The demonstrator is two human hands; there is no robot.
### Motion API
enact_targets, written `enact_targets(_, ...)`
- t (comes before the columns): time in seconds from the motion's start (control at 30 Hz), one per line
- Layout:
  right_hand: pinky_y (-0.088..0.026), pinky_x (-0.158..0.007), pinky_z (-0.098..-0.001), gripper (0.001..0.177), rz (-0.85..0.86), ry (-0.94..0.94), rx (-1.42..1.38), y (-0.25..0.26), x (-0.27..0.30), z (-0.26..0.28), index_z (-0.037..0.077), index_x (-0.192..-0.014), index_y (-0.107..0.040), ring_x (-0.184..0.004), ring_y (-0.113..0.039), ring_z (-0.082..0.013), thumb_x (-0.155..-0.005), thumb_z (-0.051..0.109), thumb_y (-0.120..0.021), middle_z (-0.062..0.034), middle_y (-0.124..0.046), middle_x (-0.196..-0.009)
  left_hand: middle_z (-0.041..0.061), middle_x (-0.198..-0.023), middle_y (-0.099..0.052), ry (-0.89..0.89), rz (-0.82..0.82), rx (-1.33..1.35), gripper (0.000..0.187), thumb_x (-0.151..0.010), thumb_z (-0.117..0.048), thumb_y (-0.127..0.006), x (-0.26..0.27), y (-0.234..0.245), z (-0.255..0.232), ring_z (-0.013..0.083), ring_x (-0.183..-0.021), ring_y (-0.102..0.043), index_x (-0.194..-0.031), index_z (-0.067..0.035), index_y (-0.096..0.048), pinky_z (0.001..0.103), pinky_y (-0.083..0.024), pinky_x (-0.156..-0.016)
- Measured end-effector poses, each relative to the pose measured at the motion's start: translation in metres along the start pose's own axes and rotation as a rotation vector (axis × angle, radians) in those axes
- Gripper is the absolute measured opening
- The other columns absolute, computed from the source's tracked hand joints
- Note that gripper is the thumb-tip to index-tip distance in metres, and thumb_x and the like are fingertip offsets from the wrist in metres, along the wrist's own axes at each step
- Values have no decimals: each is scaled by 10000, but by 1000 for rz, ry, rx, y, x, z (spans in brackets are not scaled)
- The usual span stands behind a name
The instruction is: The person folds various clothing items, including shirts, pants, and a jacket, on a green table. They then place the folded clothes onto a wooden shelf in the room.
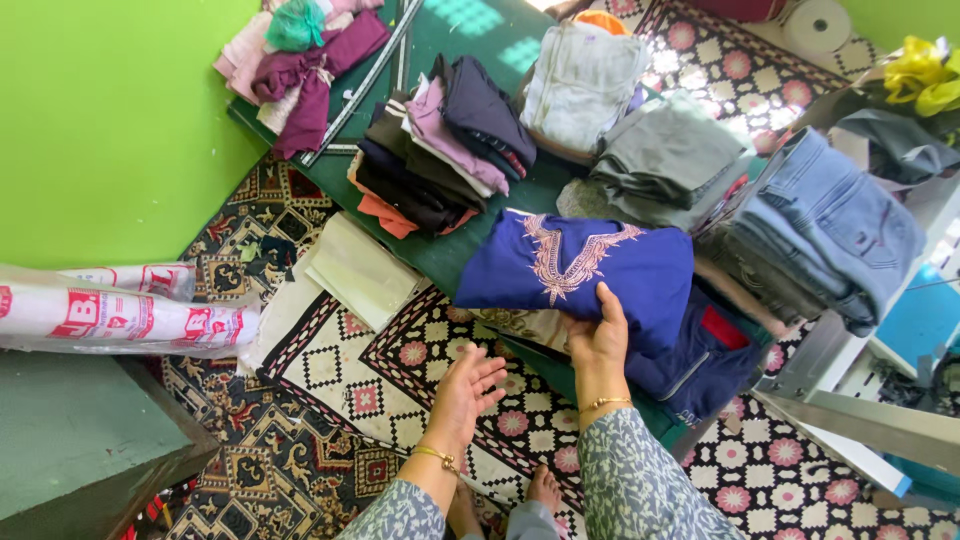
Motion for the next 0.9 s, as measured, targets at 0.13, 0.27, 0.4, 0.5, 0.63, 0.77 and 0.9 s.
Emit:
enact_targets(0.13, -524, -1060, -531, 448, 122, -33, -27, -64, 77, 39, 39, -1338, -566, -1214, -641, -298, -923, 178, -660, -109, -653, -1325, 222, -1329, -655, 79, 121, 262, 922, -892, -787, -330, 38, -28, -32, 342, -1257, -613, -1433, -42, -390, 541, -480, -1019)
enact_targets(0.27, -531, -1030, -528, 454, 225, -57, 58, -110, 166, 75, 32, -1344, -564, -1191, -648, -296, -925, 189, -647, -116, -662, -1302, 254, -1302, -611, 22, 267, 459, 985, -842, -823, -309, 98, -52, -81, 428, -1202, -602, -1441, -53, -447, 631, -466, -995)
enact_targets(0.4, -536, -989, -518, 486, 325, -39, 241, -146, 249, 107, -24, -1335, -559, -1114, -676, -303, -904, 168, -680, -156, -674, -1251, 182, -1364, -634, -189, 625, 567, 984, -852, -844, -345, 165, -57, -140, 379, -1195, -624, -1461, -91, -516, 557, -496, -923)
enact_targets(0.5, -554, -975, -462, 556, 253, 182, 533, -164, 307, 134, -76, -1346, -550, -1075, -693, -293, -853, 110, -729, -166, -688, -1241, 157, -1359, -665, -163, 790, 594, 719, -931, -584, -513, 200, -54, -169, 317, -1221, -649, -1418, -56, -548, 504, -532, -1029)
enact_targets(0.63, -499, -1038, -374, 685, 152, 540, 970, -169, 390, 177, -138, -1395, -501, -1182, -647, -248, -841, 126, -807, -185, -636, -1359, 188, -1274, -687, -220, 777, 331, 465, -963, -159, -659, 247, -53, -196, 289, -1138, -693, -1367, 54, -570, 423, -560, -1031)
enact_targets(0.77, -464, -945, -471, 962, 578, 703, 925, -115, 492, 200, -12, -1644, -286, -1211, -553, -332, -869, 129, -838, -270, -497, -1521, 230, -1220, -697, -159, 991, 322, 433, -938, -80, -630, 339, -49, -212, 312, -1074, -717, -1326, 105, -580, 425, -576, -989)
enact_targets(0.9, -444, -989, -490, 854, 399, 611, 497, -57, 562, 187, 8, -1598, -329, -1239, -544, -336, -891, 206, -766, -228, -509, -1505, 231, -1229, -700, -56, 1100, 279, 485, -904, -66, -581, 424, -50, -217, 319, -1085, -716, -1364, 86, -563, 435, -578, -975)
Point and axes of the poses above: each hand's wrist, its own x-axis away from the middle knuckle, its own y-axis out of the back of the hand, z = x × y, the point moved 2 cm from there along -x, towards the middle knuckle
